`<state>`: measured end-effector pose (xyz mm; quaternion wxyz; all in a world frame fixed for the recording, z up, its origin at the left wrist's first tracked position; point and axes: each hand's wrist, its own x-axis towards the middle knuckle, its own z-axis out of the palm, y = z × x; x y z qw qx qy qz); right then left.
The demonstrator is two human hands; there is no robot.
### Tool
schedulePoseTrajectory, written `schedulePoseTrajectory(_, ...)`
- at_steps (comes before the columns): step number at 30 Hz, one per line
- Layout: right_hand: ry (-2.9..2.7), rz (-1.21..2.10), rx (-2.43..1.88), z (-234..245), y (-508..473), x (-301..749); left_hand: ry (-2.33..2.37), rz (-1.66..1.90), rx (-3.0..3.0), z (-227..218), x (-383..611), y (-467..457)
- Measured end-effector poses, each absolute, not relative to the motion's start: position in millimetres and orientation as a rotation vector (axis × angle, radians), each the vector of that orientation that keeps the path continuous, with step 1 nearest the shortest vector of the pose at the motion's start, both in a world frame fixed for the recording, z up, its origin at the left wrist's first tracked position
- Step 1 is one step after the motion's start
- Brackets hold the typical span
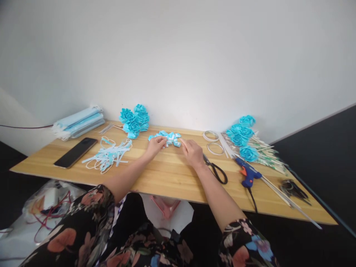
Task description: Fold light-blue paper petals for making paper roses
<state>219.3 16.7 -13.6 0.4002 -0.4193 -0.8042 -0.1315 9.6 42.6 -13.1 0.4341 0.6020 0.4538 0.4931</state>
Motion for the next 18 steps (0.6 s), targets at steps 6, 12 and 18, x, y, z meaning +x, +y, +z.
schedulePoseTrajectory(6,-2.032,-0.412,-1.082,16,3,238,1.180,1.340,1.446,2,-4,46)
schedulePoseTrajectory(12,-1.868,-0.421,-1.371,45,-42,286,1.207,1.417,1.463,18,-5,43)
schedulePoseTrajectory(18,-1.975,-0.264,-1.984,23,-89,308,1.379,1.326,1.627,16,-5,47)
